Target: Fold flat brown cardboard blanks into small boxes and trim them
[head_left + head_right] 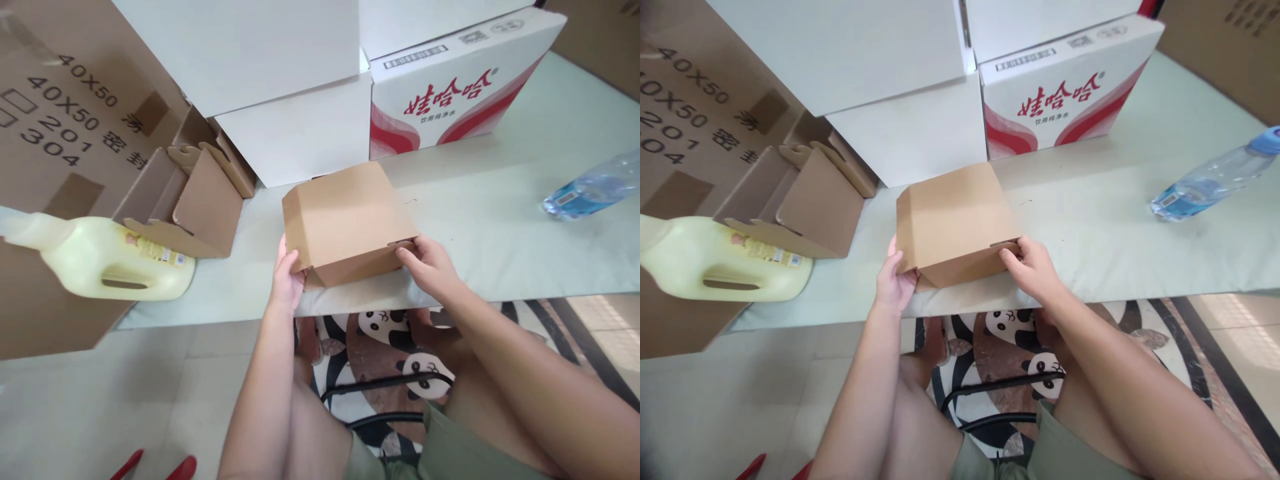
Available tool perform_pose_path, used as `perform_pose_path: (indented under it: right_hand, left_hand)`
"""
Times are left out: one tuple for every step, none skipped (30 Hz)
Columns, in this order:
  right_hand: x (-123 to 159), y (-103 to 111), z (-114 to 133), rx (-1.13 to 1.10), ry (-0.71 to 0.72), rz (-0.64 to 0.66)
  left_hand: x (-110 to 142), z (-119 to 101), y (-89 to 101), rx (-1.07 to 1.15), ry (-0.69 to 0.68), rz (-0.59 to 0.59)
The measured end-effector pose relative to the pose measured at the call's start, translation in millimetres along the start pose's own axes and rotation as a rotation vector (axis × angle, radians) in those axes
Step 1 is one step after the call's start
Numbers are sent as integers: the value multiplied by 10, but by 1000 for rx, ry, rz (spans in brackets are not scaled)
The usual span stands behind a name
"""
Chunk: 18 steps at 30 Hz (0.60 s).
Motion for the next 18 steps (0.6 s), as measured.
perform_pose_path:
  right_hand:
    - [1,-3,-1,-2,0,6]
    - [1,-7,-4,-5,-2,11]
    - [0,-12,-8,-9,-3,18]
    - [0,-16,-14,-14,-5,23]
    - [-1,-20,-20,-20,-6,28]
    - [-2,-23,-26,-24,-6,30]
    - [-3,-24,-31,-26,-6,31]
    - [-4,-24,-34,-25,-6,31]
    - [-4,-23,-37,-22,-5,30]
    - [-4,-21,-37,-18,-2,28]
    - [-3,-18,-37,-13,0,25]
    - [-2,-14,-37,-6,2,20]
    - [0,-11,-36,2,2,16]
    - [1,-7,-35,8,0,12]
    - [2,-5,-33,9,-1,10]
    - [4,-3,-29,4,0,10]
    - [5,-2,-24,-1,0,12]
    - [5,-2,-19,-2,-1,15]
  left_hand:
    - [-1,3,-2,1,-1,-9]
    - [-1,5,-4,3,0,-16]
    - [-2,6,-6,4,2,-22]
    - [-2,6,-7,5,4,-25]
    - [-1,5,-9,6,6,-28]
    - [0,4,-10,7,8,-31]
    - [1,2,-10,9,10,-34]
    - [2,0,-11,12,12,-37]
    - [4,-2,-13,13,13,-38]
    - [5,-4,-15,12,15,-40]
    - [7,-5,-18,8,16,-41]
    - [8,-6,-20,2,16,-42]
    - [10,-7,-23,-4,15,-43]
    - [11,-7,-24,-11,14,-44]
    - [13,-7,-26,-17,12,-45]
    - [14,-7,-26,-21,11,-45]
    - [16,-6,-26,-25,11,-44]
    - [17,-5,-25,-27,12,-45]
Point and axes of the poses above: each hand's wrist, its own x-axis away from the middle knuckle, its own y-axis out of the back of the hand, z = x × y, the point moved 3 cm from there along -x, towards the middle knuckle, and after that the axes turned 4 degrees about x, right-handed, at the moved point
